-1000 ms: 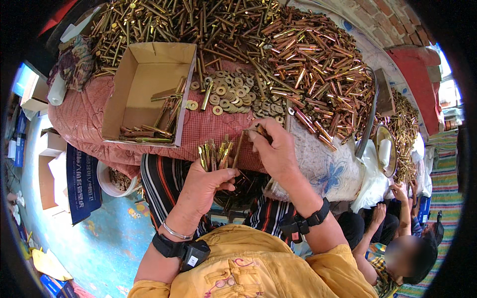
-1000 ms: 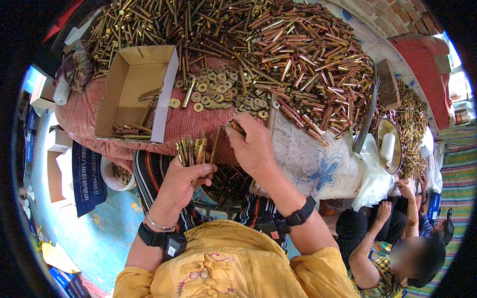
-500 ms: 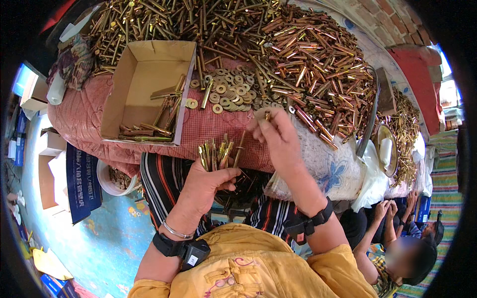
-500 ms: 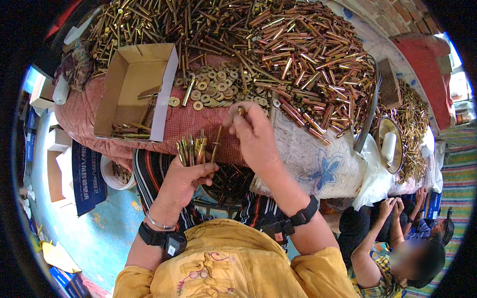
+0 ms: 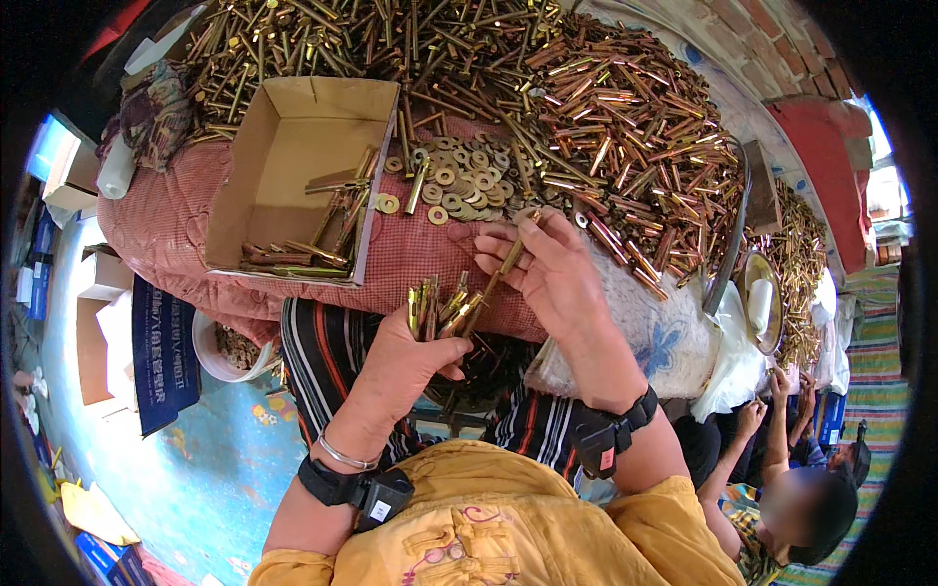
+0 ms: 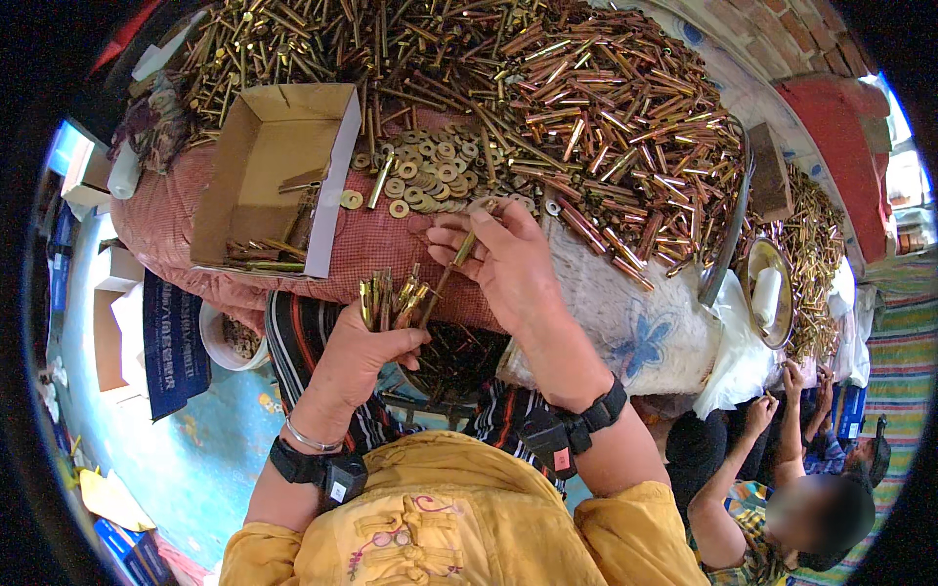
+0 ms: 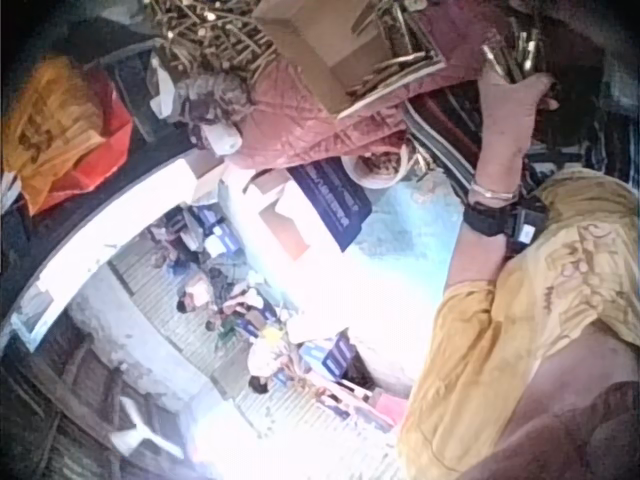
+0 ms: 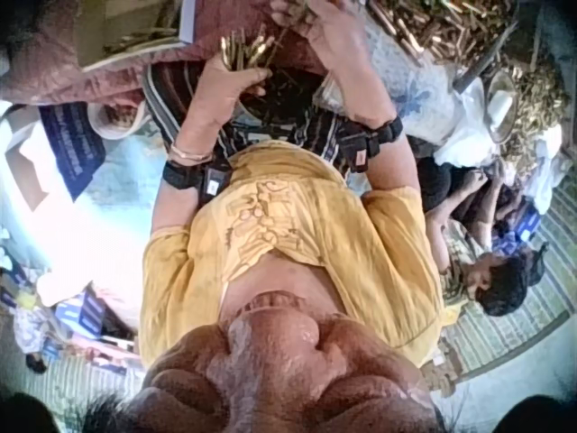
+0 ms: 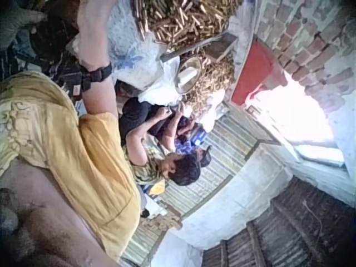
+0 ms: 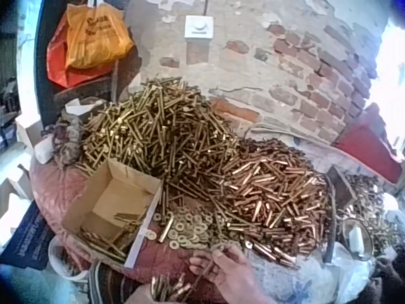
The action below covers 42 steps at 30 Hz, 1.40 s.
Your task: Assembling washers onto metal bolts for industrial use or packaging.
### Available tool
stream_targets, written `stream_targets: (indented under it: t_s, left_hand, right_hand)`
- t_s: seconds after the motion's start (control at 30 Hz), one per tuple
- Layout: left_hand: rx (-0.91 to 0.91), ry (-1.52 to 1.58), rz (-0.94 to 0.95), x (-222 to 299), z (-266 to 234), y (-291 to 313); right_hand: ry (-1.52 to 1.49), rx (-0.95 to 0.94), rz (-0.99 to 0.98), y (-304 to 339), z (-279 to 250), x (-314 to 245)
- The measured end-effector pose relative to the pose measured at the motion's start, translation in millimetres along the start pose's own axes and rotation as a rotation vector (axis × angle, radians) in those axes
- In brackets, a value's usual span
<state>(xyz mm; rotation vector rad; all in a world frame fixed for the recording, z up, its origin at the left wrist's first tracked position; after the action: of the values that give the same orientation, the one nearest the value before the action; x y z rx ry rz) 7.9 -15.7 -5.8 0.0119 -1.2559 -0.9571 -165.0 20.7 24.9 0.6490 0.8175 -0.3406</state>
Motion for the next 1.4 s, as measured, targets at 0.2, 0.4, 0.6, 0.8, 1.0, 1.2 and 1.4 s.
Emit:
stream_targets:
  t_s: [0.2, 0.4, 0.6, 0.8, 1.0, 1.2, 1.4]
  left_hand:
    - [-0.002, -0.036, 0.043, 5, 2, 1]
    - [-0.005, 0.055, -0.073, 2, -3, 3]
    - [-0.049, 0.288, -0.177, -3, -2, 3]
    - [-0.044, 0.447, -0.085, -4, -1, 0]
    - [-0.012, 0.420, -0.104, -5, -5, 0]
    - [-0.017, 0.436, -0.186, -5, -6, 2]
    - [-0.037, 0.442, -0.170, -7, -7, 2]
  right_hand:
    - [0.119, 0.037, -0.092, 5, 5, 2]
    - [0.290, 0.097, -0.075, 6, 4, 1]
    - [0.401, -0.028, -0.010, 9, 7, 9]
    - [0.733, -0.113, -0.230, 18, 22, 22]
    - [0.975, -0.067, -0.479, -13, 40, 9]
    - [1.515, -0.148, -1.073, -41, 86, 15]
    - [1.626, -0.013, -0.930, -46, 87, 20]
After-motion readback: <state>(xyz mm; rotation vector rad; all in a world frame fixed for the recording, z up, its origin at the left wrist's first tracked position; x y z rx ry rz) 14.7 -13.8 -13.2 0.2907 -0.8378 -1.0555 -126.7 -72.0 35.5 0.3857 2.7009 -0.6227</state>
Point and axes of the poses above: each hand's wrist, its own y-axis away from the middle knuckle, its own z-axis out of the palm, x = y × z, the point moved 2 cm from there along -y, towards the middle knuckle, and after that the axes turned 8 degrees about x, right-handed, at the moved point
